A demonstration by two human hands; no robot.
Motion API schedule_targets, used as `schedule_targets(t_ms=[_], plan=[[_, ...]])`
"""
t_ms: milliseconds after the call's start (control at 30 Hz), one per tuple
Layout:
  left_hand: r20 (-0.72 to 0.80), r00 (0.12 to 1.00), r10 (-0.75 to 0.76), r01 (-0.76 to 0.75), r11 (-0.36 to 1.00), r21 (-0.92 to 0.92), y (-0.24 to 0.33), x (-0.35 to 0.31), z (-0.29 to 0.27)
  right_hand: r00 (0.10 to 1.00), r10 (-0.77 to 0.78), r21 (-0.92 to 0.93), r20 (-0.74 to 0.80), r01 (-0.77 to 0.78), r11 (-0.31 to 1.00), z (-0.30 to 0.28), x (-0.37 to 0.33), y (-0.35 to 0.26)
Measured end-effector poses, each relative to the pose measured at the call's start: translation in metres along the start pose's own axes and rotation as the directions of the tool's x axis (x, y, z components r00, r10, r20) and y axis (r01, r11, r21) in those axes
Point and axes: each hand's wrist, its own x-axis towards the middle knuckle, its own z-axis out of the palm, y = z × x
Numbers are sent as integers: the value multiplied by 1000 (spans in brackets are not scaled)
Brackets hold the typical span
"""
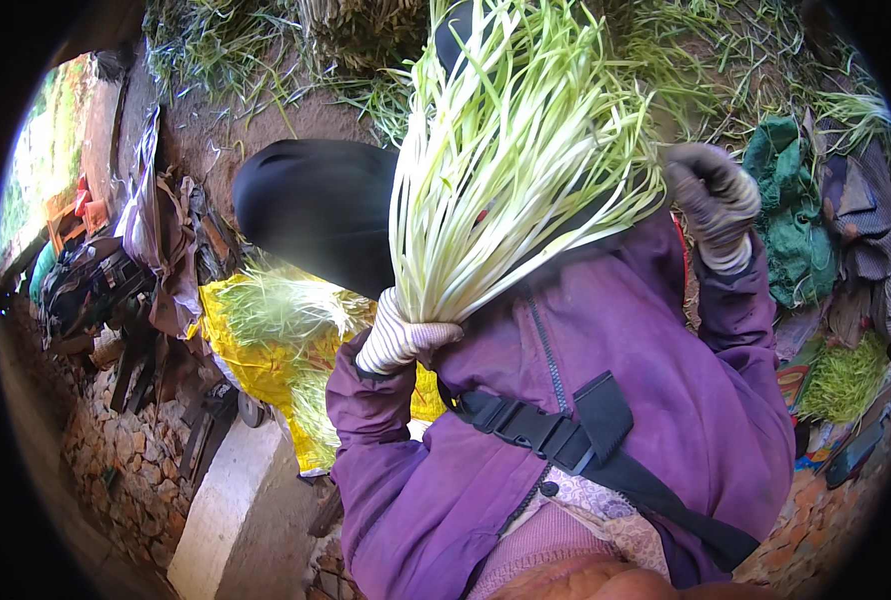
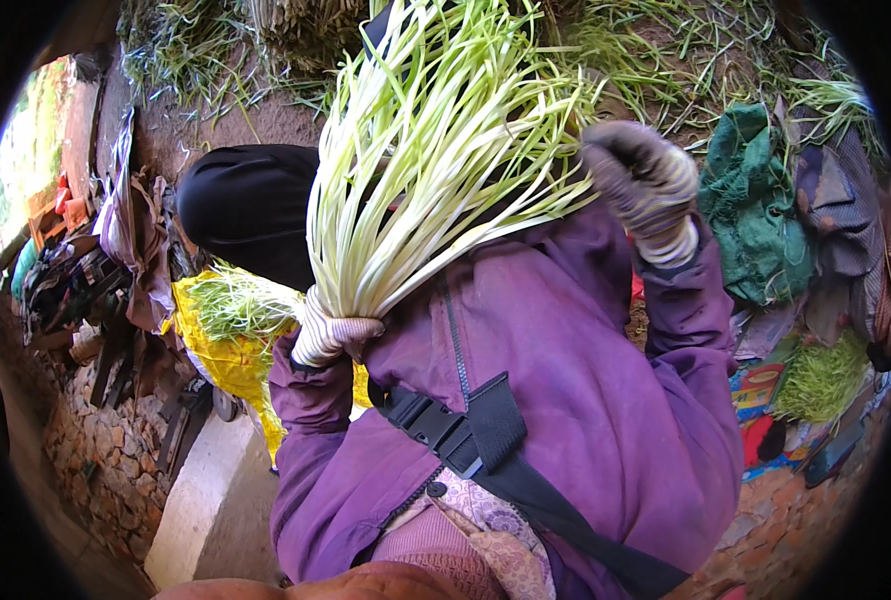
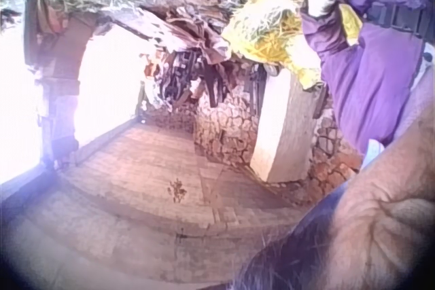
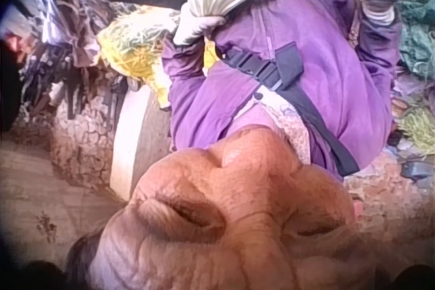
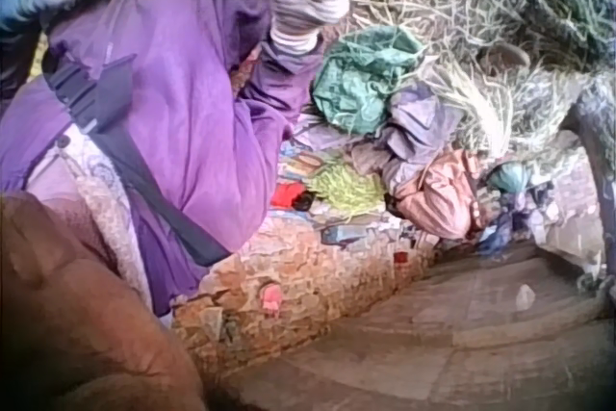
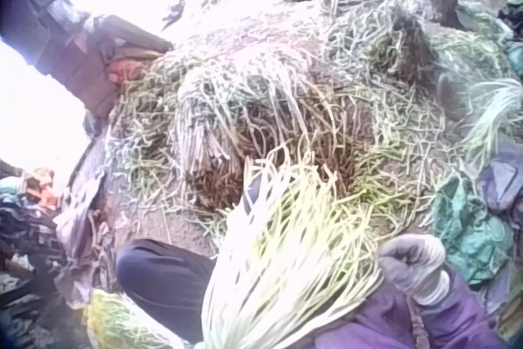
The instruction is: The person sits on the ground and gathers long green plant stalks into a bundle. They align the stalks, adjust the bundle with both hands, and place the finished bundle into a yellow sack.
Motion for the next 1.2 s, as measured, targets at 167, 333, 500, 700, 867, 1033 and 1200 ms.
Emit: schedule_targets(t_ms=[167, 333, 500, 700, 867, 1033, 1200], plan=[[-21, 1000, -15, 15, 999, 30, 5, -4, 0, 950, -33, 12, -310, 38, 999, -59, 18, 4], [-5, 999, -43, 43, 997, 67, 1, -3, -5, 948, 37, -634, -315, -239, 735, -100, 34, 21], [-1, 1000, 1, -1, 998, 68, -3, -4, -8, 980, 40, -849, -194, -188, 494, -114, 32, 57], [-143, 985, -95, 116, 982, 151, -2, -13, -15, 988, -141, -940, 66, 109, 325, -114, 25, 71], [-214, 974, -71, 121, 966, 227, -8, -22, -25, 969, 220, -895, -112, -194, 401, -99, 17, 70], [-301, 948, -104, 204, 923, 326, -10, -29, -34, 957, 289, -570, -16, -246, 784, -86, 6, 62], [-320, 944, -81, 183, 935, 303, -16, -30, -38, 914, 287, -210, 287, -232, 950, -52, -11, 55]])
